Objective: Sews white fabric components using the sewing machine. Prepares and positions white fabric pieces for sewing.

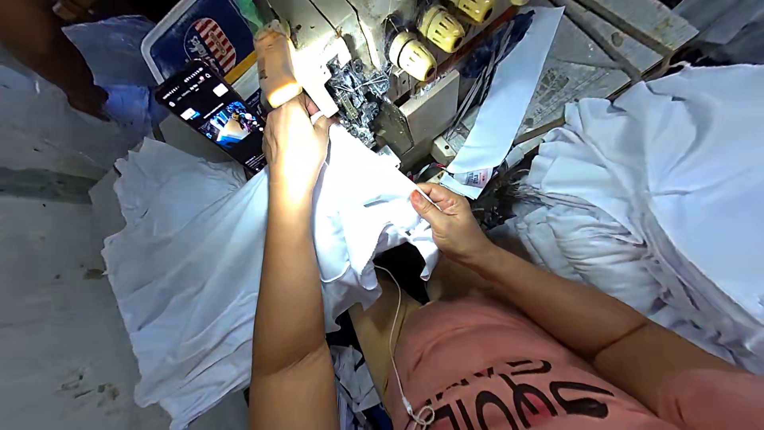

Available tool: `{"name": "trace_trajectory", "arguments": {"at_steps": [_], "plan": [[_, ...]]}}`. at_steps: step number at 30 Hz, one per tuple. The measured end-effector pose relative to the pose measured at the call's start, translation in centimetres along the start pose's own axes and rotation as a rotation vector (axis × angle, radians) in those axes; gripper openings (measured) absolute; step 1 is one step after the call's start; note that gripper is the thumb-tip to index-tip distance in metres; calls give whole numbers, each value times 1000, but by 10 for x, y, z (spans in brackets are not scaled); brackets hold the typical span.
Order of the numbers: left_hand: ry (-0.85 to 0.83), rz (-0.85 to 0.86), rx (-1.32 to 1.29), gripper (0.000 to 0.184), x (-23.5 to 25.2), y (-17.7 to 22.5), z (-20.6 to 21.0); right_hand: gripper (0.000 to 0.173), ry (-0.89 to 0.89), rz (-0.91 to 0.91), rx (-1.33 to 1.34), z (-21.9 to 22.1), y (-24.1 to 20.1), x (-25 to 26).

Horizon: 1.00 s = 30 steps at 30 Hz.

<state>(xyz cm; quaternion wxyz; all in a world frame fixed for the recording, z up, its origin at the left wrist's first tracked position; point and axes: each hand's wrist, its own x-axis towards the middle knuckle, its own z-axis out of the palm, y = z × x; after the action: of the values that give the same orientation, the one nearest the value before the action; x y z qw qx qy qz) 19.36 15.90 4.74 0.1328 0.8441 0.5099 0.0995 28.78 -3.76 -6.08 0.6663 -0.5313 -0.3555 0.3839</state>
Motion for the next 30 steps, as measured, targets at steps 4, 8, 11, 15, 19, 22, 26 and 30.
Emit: {"name": "trace_trajectory", "arguments": {"at_steps": [4, 8, 11, 15, 19, 22, 26, 30], "plan": [[44, -60, 42, 37, 7, 11, 5, 19, 5, -68, -34, 2, 3, 11], [120, -116, 56, 42, -8, 16, 8, 20, 14, -128, -115, -2, 17, 16], [295, -51, 24, 44, -59, 22, 17, 21, 4, -179, -238, -9, 26, 19], [212, 136, -160, 48, -90, -10, 56, 22, -12, -192, -286, -12, 30, 16], [225, 370, -353, 43, -75, -42, 59, 23, -28, -245, -314, -9, 32, 15], [242, 384, -399, 41, -74, -45, 61, 23, -19, -262, -313, -8, 33, 16], [362, 320, -376, 43, -83, -39, 74, 22, 13, -285, -307, -7, 35, 18], [481, 232, -367, 45, -132, -16, 69, 24, 8, -280, -251, -15, 33, 12]]}}
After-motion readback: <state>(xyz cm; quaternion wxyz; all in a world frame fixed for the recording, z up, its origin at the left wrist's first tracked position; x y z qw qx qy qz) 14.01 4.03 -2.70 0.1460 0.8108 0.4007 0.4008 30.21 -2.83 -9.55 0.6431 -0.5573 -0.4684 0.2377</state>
